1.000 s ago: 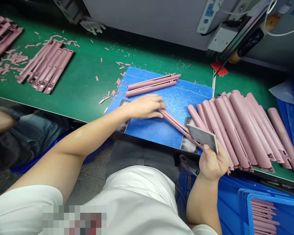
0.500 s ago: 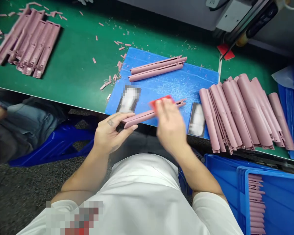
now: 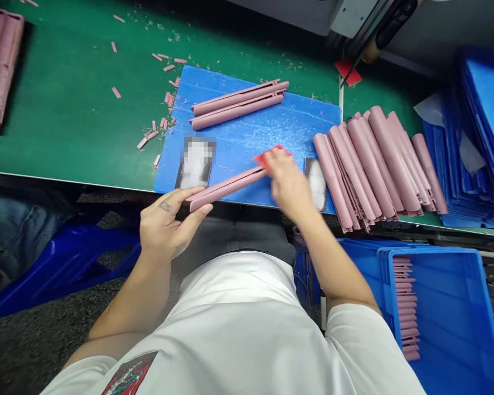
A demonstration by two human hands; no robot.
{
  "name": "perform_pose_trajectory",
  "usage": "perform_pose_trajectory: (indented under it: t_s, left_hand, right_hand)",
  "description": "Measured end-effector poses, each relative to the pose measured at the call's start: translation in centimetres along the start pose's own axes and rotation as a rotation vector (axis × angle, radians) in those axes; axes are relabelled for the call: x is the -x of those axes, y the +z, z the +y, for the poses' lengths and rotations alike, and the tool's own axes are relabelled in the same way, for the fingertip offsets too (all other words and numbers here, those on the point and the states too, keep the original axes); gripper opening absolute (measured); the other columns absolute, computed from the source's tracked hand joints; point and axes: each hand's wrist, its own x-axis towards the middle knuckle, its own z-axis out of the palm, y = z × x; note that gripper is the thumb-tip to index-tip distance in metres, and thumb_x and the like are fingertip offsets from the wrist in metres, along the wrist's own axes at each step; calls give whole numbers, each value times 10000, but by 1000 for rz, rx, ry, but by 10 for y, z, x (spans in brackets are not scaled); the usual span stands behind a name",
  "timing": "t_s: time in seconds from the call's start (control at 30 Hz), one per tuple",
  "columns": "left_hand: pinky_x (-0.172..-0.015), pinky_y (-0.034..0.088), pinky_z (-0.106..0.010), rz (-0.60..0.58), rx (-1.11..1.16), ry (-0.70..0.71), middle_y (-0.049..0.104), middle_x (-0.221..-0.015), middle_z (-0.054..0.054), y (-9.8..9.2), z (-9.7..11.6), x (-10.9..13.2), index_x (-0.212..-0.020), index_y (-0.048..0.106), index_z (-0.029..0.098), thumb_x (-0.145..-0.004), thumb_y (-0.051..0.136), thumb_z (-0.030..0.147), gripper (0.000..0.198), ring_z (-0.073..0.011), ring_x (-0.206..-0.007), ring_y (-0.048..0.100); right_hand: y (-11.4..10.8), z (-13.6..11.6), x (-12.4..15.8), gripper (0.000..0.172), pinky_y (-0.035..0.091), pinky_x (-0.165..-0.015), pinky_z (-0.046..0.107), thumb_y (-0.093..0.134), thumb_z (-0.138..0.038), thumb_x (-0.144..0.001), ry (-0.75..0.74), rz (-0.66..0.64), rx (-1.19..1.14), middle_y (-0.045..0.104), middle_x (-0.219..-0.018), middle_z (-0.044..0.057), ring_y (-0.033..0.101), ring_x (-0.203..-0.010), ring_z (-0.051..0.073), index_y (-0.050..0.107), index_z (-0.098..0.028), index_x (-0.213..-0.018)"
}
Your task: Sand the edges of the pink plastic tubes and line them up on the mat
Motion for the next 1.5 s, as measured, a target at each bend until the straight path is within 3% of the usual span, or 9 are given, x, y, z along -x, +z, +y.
perform_pose_trajectory:
  t_s: [0.23, 0.4, 0.57, 0.9, 0.97, 1.1, 1.27, 1.4, 1.5]
  left_hand:
    - [-931, 666, -322, -16, -69, -154, 847, -1065, -89, -8, -20, -11, -1357, 897, 202, -1192, 712, 436, 340, -210, -901, 795]
    - [-905, 676, -290, -142, 24, -240, 899, -1213, -95, -14, -22, -9, -1428, 881, 197, -1107, 822, 532, 468, -214, -943, 834]
    - [-791, 669, -261, -108, 3, -251, 886, -987, -68, -9, 2, -6, -1293, 911, 168, -1132, 782, 507, 397, -183, -761, 792]
    - [-756, 665, -276, -30, -18, -151, 869, -936, -57, -5, 8, -1, -1296, 920, 183, -1114, 836, 422, 312, -184, -721, 784]
    - [-739, 650, -282, -36, -42, -226, 861, -939, -48, -7, 5, -2, -1274, 914, 188, -1093, 849, 453, 328, -176, -709, 762]
    - [-780, 635, -355, -30, -81, -251, 825, -1019, -63, -14, -27, -19, -1210, 896, 237, -1072, 844, 454, 263, -215, -829, 759]
    - [-996, 631, -559, -65, -204, -187, 760, -1128, -131, -15, -115, -73, -1169, 884, 235, -996, 847, 527, 341, -352, -1088, 750]
    - [-1237, 511, -661, -232, -352, -97, 764, -1216, -169, 28, -141, -132, -1232, 872, 224, -992, 812, 474, 351, -431, -1316, 687]
    - [-1292, 479, -616, -474, -258, 138, 774, -1435, -196, 110, -96, -171, -1431, 822, 192, -1080, 679, 319, 400, -420, -1454, 654]
  right_hand:
    - [6, 53, -31, 728, 384, -1511, 621, 431, -97, -1088, 39, -13, 110, 528, -1880, 195, 485, -1803, 335, 615, -90, -1792]
    - [18, 5, -25, 758, 400, -1493, 685, 444, -85, -1061, 132, 75, 65, 568, -1851, 219, 511, -1783, 390, 605, -85, -1802]
    - [20, -59, -2, 745, 369, -1527, 628, 473, -120, -1136, -274, 90, -128, 520, -1912, 79, 398, -1849, 309, 574, -287, -1855]
    - [0, -38, -8, 737, 374, -1536, 532, 400, -103, -1131, -287, -23, -150, 580, -1867, -9, 452, -1819, 219, 666, -335, -1778]
    - [2, -11, -26, 747, 379, -1526, 578, 387, -50, -1074, -28, -34, -62, 596, -1845, 126, 501, -1793, 284, 672, -144, -1758]
    - [2, 50, -55, 759, 384, -1511, 623, 476, -68, -1049, 268, -91, 57, 545, -1857, 229, 520, -1777, 367, 581, -28, -1800]
    - [1, 42, -11, 766, 409, -1511, 592, 453, -96, -1067, 171, 96, -52, 580, -1858, 112, 524, -1778, 293, 600, -166, -1816]
    - [-3, 26, 36, 721, 426, -1508, 548, 460, -134, -1104, 189, 222, -225, 643, -1809, 51, 583, -1735, 267, 658, -244, -1789]
    - [-14, 23, 53, 680, 481, -1476, 525, 466, -171, -1140, 247, 297, -339, 669, -1783, 39, 642, -1687, 270, 673, -262, -1781]
